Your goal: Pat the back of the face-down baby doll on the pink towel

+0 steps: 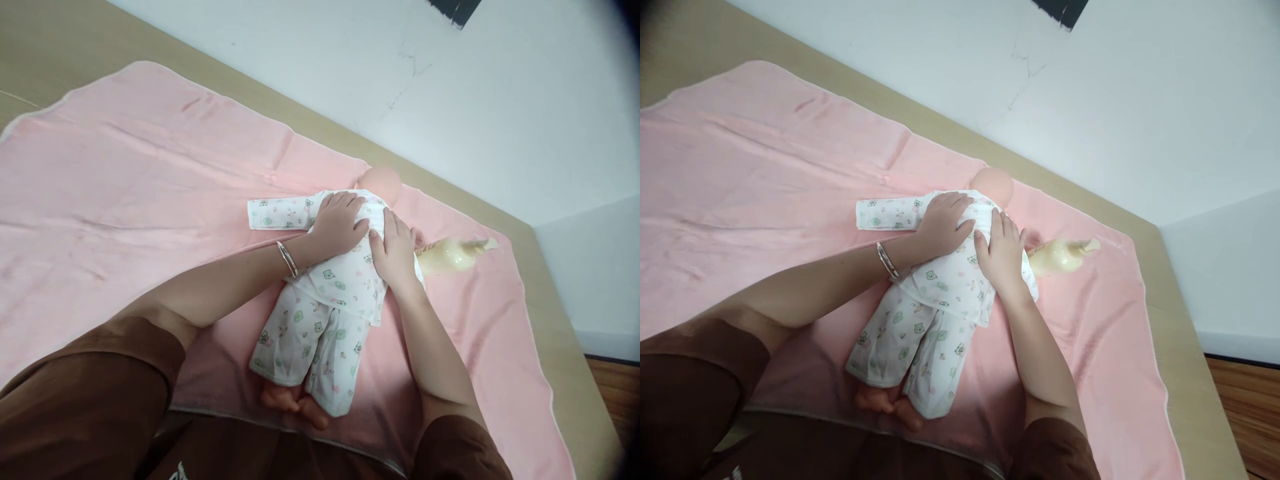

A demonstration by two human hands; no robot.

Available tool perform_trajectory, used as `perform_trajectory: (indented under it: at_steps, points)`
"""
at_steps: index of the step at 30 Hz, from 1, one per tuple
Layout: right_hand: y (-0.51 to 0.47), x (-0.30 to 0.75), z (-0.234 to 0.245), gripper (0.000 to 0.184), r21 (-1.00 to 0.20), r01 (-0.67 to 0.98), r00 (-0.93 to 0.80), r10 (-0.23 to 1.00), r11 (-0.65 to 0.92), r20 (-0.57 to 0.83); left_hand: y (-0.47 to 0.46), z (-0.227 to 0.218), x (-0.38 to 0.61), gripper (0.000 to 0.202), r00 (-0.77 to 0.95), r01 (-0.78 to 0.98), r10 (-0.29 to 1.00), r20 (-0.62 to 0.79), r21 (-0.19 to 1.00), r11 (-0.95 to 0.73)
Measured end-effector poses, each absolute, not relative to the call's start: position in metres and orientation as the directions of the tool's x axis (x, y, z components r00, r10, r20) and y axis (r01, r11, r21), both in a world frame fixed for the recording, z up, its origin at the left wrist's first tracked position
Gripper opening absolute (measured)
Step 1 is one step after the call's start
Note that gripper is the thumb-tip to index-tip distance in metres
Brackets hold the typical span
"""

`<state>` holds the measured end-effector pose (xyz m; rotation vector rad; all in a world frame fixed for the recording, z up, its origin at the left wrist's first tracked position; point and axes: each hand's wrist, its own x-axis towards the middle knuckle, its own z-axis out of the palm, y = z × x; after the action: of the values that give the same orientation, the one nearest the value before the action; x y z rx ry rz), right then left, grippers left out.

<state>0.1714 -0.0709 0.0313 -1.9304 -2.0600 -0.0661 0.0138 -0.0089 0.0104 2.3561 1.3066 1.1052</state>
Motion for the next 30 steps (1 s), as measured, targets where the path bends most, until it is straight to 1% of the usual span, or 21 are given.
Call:
perform_trajectory:
  at_steps: [4,6,8,10,12,14,17,20,22,24,26,30]
  points:
    - [-0.072,0.17,0.036,0.06,-0.17,0.982,-0.042,0.974,0.081,0.221,-0.01,0.012,0.012,0.036,0.347,0.629,0.767,0.539,0.474,-0.617]
    - [-0.079,0.162,0.041,0.057,-0.133,0.989,-0.038,0.976,0.067,0.213,-0.013,0.013,0.011,0.033,0.369,0.633,0.738,0.565,0.429,-0.644]
    - [-0.088,0.151,0.045,0.053,-0.081,0.996,-0.018,0.969,0.039,0.247,-0.016,0.013,0.01,0.03,0.377,0.646,0.719,0.583,0.391,-0.656]
    - [-0.097,0.141,0.047,0.051,-0.05,0.999,0.004,0.955,0.012,0.298,-0.019,0.014,0.01,0.03,0.364,0.662,0.718,0.593,0.378,-0.648]
    - [-0.102,0.136,0.046,0.051,-0.049,0.999,0.014,0.945,0.002,0.326,-0.021,0.014,0.01,0.028,0.344,0.674,0.732,0.588,0.387,-0.629]
    - [-0.099,0.139,0.045,0.052,-0.056,0.998,0.017,0.949,0.001,0.314,-0.021,0.015,0.011,0.026,0.315,0.688,0.758,0.57,0.413,-0.597]
    - [-0.086,0.153,0.041,0.057,-0.069,0.998,0.011,0.973,0.006,0.232,-0.017,0.015,0.012,0.034,0.292,0.68,0.799,0.526,0.474,-0.56]
    - [-0.073,0.17,0.037,0.064,-0.124,0.991,-0.027,0.986,0.048,0.166,-0.011,0.013,0.013,0.044,0.308,0.638,0.809,0.5,0.522,-0.566]
    - [-0.069,0.175,0.035,0.064,-0.165,0.983,-0.053,0.983,0.083,0.176,-0.008,0.01,0.014,0.045,0.307,0.616,0.801,0.514,0.534,-0.579]
    - [-0.07,0.174,0.036,0.062,-0.18,0.979,-0.06,0.976,0.098,0.208,-0.006,0.008,0.014,0.043,0.301,0.608,0.793,0.529,0.535,-0.587]
    - [-0.075,0.167,0.038,0.058,-0.159,0.984,-0.043,0.971,0.082,0.237,-0.006,0.007,0.013,0.041,0.298,0.61,0.786,0.541,0.526,-0.593]
    - [-0.09,0.148,0.043,0.054,-0.058,0.998,0.014,0.951,0.004,0.309,-0.009,0.009,0.011,0.037,0.306,0.612,0.778,0.548,0.513,-0.602]
